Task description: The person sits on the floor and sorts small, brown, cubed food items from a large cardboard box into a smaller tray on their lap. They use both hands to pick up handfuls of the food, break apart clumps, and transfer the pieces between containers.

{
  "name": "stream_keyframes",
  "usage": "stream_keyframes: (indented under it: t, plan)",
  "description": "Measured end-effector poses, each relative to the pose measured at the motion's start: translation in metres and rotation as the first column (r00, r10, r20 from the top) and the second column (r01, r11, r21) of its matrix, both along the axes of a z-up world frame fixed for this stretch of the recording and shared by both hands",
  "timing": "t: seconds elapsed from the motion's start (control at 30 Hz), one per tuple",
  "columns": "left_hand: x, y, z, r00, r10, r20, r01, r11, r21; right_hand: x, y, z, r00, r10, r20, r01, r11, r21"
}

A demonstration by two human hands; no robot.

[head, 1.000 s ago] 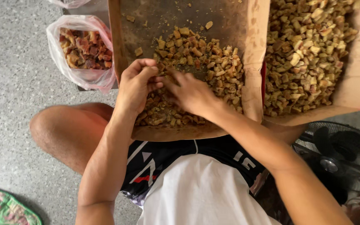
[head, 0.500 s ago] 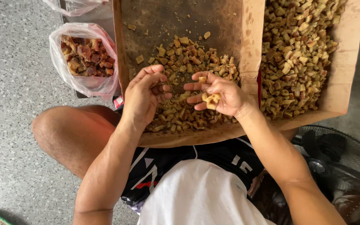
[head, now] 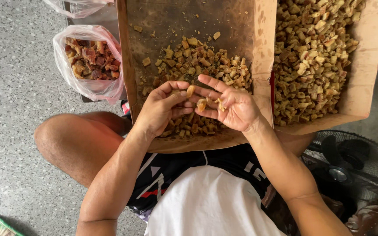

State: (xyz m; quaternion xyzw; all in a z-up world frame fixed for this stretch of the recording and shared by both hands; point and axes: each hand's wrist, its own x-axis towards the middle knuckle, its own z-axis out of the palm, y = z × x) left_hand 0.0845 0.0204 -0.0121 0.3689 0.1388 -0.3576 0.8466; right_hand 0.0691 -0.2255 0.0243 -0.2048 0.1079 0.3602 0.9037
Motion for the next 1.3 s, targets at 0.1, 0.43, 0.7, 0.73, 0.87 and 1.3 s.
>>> stream_keyframes:
  t: [0.1, 0.43, 0.7, 0.73, 0.87, 1.3]
  plan:
    - [-0.004, 0.001, -0.004, 0.999, 0.025, 0.046, -0.023, 0.998, -0.054, -0.005, 0.004, 0.009, 0.997, 0.057, 0.055, -0.057, 0.998, -0.004]
    - [-0.005, 0.004, 0.007, 0.991, 0.032, -0.128, -0.058, 0.977, -0.205, -0.011, 0.004, 0.015, 0.984, -0.058, 0.166, 0.086, 0.983, -0.164]
    - [-0.004, -0.002, 0.003, 0.984, 0.004, -0.178, -0.037, 0.983, -0.182, -0.017, 0.005, 0.019, 0.971, -0.026, 0.236, 0.078, 0.974, -0.213]
    - [-0.005, -0.002, 0.001, 0.988, 0.002, -0.153, -0.030, 0.983, -0.184, -0.017, 0.005, 0.019, 0.972, -0.034, 0.234, 0.083, 0.975, -0.205]
    - [-0.006, -0.003, -0.004, 0.995, -0.049, -0.088, 0.031, 0.979, -0.200, -0.020, 0.006, 0.017, 0.965, -0.028, 0.261, 0.093, 0.966, -0.240]
    - [-0.002, -0.003, 0.003, 0.970, 0.016, -0.241, -0.057, 0.985, -0.163, -0.019, 0.025, 0.024, 0.978, -0.188, -0.093, 0.207, 0.934, 0.292]
